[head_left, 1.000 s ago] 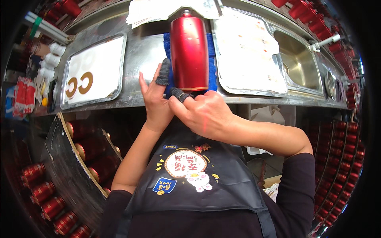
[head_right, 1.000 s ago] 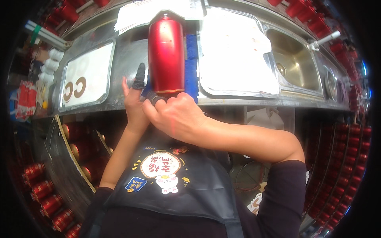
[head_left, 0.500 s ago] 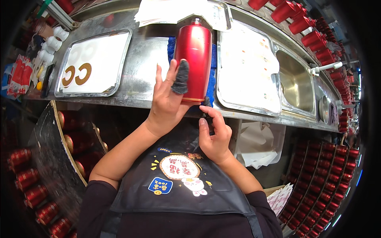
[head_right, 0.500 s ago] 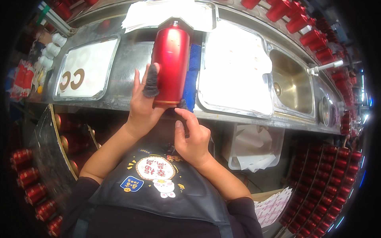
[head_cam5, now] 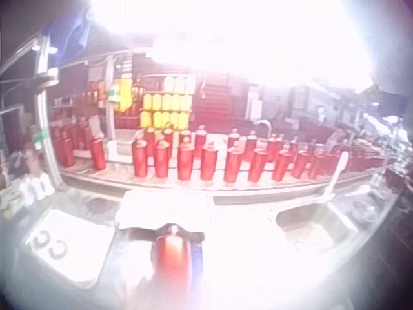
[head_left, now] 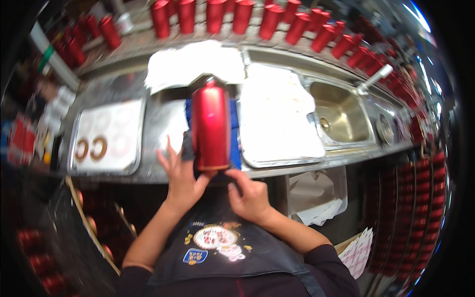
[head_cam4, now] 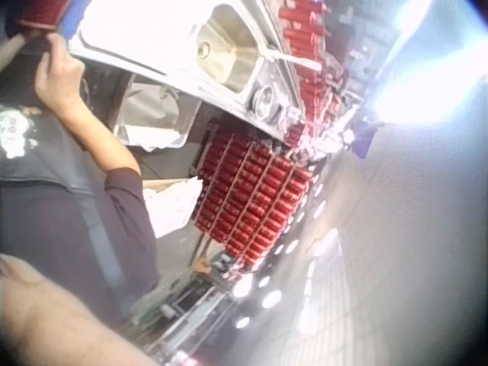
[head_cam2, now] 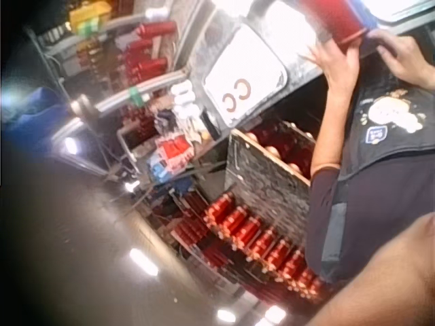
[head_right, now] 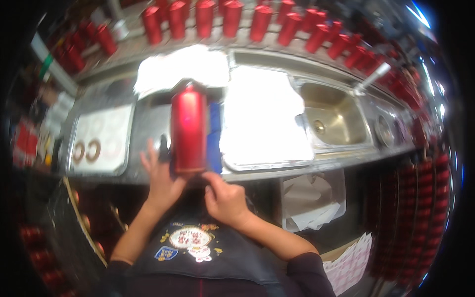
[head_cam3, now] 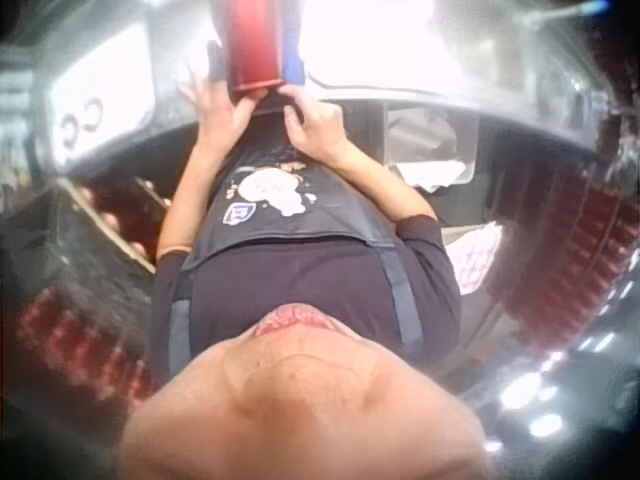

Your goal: The person applies a paper label to a red cylindrical bottle, smooths it around the surface, and then places the bottle on a nearby rack. The person also rinses a metal strainer under running water and sets it aside.

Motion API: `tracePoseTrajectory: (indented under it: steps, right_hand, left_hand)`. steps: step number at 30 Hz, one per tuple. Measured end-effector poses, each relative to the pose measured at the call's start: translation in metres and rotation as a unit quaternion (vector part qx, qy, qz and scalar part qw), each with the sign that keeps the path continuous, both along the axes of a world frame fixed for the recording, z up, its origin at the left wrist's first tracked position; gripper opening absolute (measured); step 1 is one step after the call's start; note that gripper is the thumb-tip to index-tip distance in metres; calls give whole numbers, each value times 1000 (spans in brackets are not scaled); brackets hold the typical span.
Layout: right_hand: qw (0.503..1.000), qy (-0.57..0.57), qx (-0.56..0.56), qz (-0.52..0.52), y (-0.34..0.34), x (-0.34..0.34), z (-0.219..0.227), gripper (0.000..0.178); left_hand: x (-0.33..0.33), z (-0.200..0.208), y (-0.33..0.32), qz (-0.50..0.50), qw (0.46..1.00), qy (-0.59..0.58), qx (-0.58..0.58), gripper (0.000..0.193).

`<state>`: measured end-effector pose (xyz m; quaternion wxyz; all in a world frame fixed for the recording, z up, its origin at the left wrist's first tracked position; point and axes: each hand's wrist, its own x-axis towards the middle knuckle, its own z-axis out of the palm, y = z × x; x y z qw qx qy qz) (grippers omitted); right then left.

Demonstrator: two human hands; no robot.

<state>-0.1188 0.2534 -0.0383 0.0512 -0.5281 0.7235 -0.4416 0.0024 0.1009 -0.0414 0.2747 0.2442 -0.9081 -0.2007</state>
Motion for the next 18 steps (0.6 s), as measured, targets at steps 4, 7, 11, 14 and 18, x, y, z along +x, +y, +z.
tracePoseTrajectory:
  steps: [4, 7, 11, 14, 18]
  right_hand:
    - [999, -15, -32, -19, 4, 0, 2, 36]
    - [999, -31, 18, -13, 6, 2, 2, 36]
    - [1000, -7, -10, -17, 7, 2, 3, 37]
    - [999, 15, -40, -10, 9, 3, 6, 38]
    - [995, 74, -70, 23, 5, 4, 18, 38]
  left_hand:
    - [-14, 9, 3, -60, 997, 37, -43, 86]
    - [-14, 7, -2, -76, 994, 74, -6, 77]
    - [-6, 2, -3, -59, 994, 45, 76, 68]
    - [-6, 2, 2, -34, 995, 84, 43, 65]
    - [-15, 11, 1, -82, 994, 67, -19, 63]
